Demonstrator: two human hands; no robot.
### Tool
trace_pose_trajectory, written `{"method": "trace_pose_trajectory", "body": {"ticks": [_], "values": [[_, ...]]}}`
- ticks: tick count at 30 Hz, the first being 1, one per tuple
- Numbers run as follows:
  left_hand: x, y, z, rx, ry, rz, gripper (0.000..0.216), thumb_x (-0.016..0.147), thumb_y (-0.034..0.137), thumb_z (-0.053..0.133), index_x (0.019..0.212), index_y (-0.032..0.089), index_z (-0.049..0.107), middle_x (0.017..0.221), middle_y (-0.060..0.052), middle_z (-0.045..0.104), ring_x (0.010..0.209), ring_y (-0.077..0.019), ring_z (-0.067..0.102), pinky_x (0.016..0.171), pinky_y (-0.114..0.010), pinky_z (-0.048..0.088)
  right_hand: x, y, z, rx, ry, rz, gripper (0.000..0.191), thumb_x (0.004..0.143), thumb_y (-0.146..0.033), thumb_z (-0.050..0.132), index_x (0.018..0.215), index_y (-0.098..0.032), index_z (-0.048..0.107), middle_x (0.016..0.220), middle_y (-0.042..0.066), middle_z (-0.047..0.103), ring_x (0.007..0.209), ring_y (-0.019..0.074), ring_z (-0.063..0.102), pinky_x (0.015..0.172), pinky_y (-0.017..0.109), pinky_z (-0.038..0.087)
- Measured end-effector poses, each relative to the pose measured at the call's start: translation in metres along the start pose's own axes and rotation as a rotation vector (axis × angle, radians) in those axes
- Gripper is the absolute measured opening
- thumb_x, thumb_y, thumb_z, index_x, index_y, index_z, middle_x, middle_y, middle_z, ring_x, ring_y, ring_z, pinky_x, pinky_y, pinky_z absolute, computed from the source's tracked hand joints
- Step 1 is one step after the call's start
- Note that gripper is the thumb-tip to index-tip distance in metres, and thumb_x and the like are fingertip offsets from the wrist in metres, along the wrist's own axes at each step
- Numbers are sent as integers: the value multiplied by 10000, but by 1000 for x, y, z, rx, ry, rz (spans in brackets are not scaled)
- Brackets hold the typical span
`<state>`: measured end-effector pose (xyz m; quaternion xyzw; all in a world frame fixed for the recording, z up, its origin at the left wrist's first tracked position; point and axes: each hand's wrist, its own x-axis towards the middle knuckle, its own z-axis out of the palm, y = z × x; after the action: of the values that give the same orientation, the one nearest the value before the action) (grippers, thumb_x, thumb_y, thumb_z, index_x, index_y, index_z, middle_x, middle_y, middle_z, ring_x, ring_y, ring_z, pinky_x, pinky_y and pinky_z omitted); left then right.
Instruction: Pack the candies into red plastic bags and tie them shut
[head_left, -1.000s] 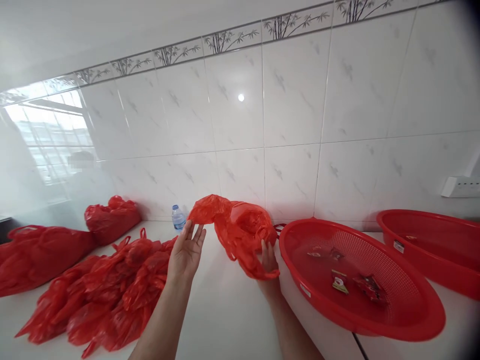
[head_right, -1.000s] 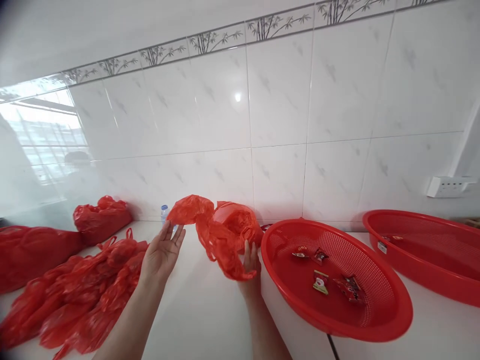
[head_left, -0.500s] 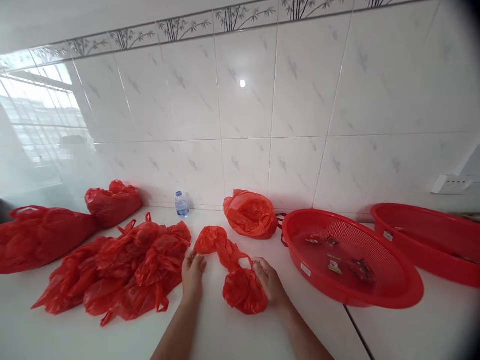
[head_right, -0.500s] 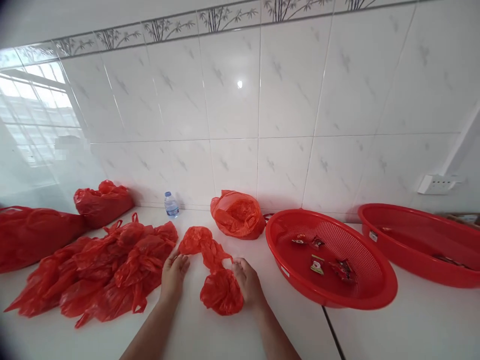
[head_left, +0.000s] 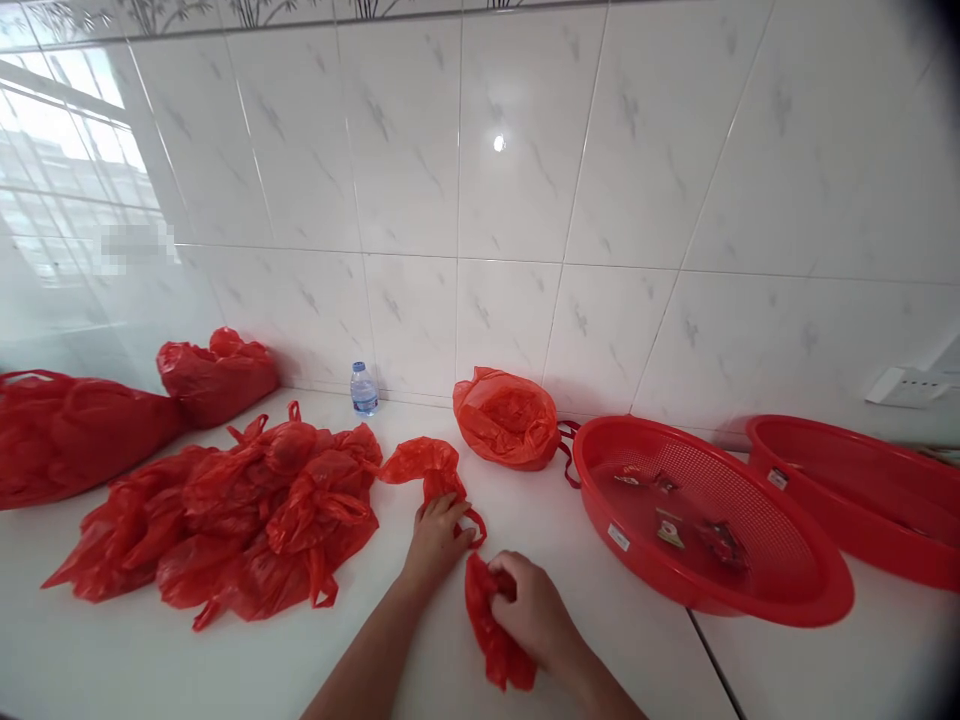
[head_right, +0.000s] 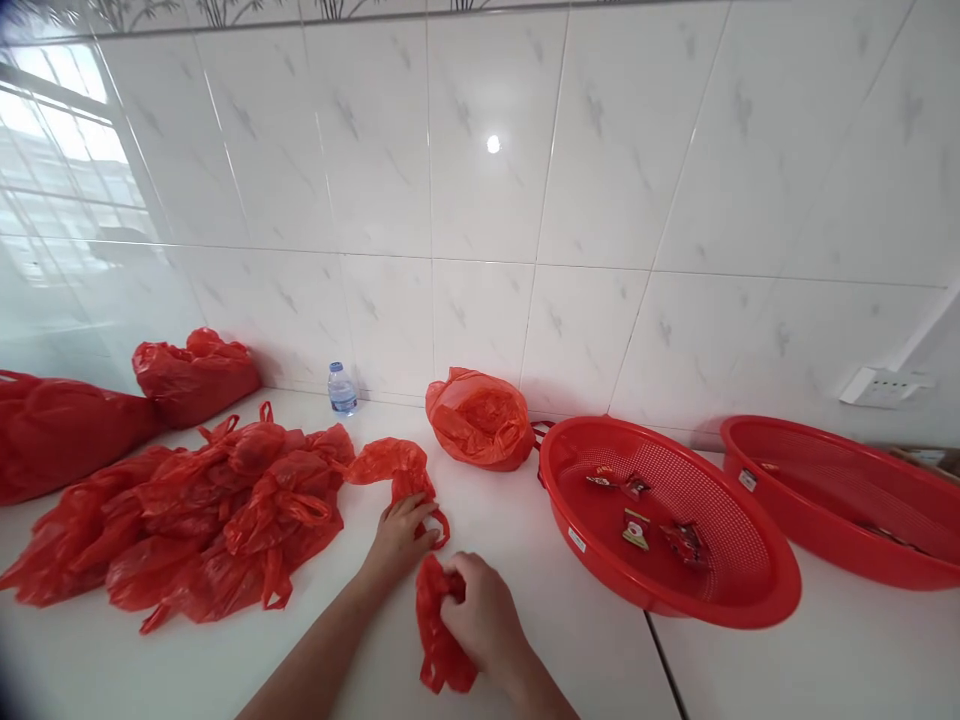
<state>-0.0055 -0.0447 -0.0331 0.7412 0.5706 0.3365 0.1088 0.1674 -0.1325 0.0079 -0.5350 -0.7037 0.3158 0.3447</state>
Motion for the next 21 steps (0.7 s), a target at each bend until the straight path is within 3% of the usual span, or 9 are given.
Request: {"method": "trace_pose_trajectory", "body": {"ticks": [3, 5, 7, 10, 12, 14, 16, 19, 21], "values": [[1, 5, -4, -50, -9, 4, 353, 712, 181, 572, 1033, 279, 680, 1123, -72, 627, 1073, -287, 528, 954, -453, 357, 29, -17, -32, 184, 102, 29, 162, 747, -254, 470, 834, -218, 601, 782, -1, 663, 717, 166, 611, 650, 249, 463], [1, 9, -8, -79, -26, 20, 342, 707, 132, 540, 974, 282, 693, 1002, -53, 656, 974, -255, 564, 883, -396, 413, 63, -34, -55, 185, 254, 46, 230, 747, -327, 503, 907, -204, 613, 823, 20, 670, 748, 187, 618, 668, 273, 474], [-1, 13, -10, -102, -36, 33, 347, 702, 91, 513, 936, 274, 694, 948, -39, 659, 925, -227, 577, 831, -345, 440, 102, -53, -76, 103, 399, 16, 337, 738, -384, 537, 1003, -192, 617, 991, 62, 656, 912, 227, 607, 783, 321, 472], [-5, 16, -13, -158, -7, -2, 401, 687, 40, 477, 970, 251, 668, 978, -35, 641, 893, -195, 583, 785, -306, 450, 143, -74, -93, 72, 489, 6, 635, 722, -438, 584, 1293, -193, 449, 1330, 130, 461, 1202, 287, 450, 958, 414, 393], [-8, 15, -15, -244, 34, -63, 445, 665, 17, 465, 1007, 242, 640, 991, -32, 627, 849, -172, 582, 753, -287, 451, 145, -77, -87, 50, 527, -64, 708, 738, -437, 585, 1367, -207, 353, 1407, 131, 364, 1283, 291, 355, 1014, 445, 345], [-8, 13, -16, -356, 76, -124, 459, 652, 20, 474, 1032, 238, 611, 946, -23, 622, 791, -155, 574, 720, -275, 453, 126, -69, -67, 44, 522, -203, 621, 786, -409, 543, 1353, -229, 367, 1394, 101, 382, 1297, 266, 338, 1035, 432, 333], [-7, 12, -15, -472, 110, -162, 462, 652, 44, 505, 1069, 227, 582, 888, -18, 610, 762, -149, 568, 714, -279, 462, 96, -48, -38, 89, 427, -269, 489, 809, -387, 525, 1272, -248, 453, 1318, 81, 464, 1238, 248, 414, 1012, 417, 366], [-7, 16, -10, -704, 100, -195, 499, 647, 81, 560, 1131, 203, 548, 928, -42, 601, 853, -167, 584, 751, -294, 480, 55, -10, -1, 249, 235, -67, 617, 738, -378, 621, 1309, -273, 415, 1350, 85, 431, 1148, 252, 501, 894, 390, 463], [-10, 24, -5, -902, 2, -208, 527, 655, 96, 562, 1170, 203, 526, 1011, -70, 604, 902, -181, 599, 720, -290, 498, 43, 10, 11, 440, 193, 70, 728, 669, -345, 694, 1331, -281, 397, 1342, 82, 447, 1118, 240, 529, 855, 354, 482]]}}
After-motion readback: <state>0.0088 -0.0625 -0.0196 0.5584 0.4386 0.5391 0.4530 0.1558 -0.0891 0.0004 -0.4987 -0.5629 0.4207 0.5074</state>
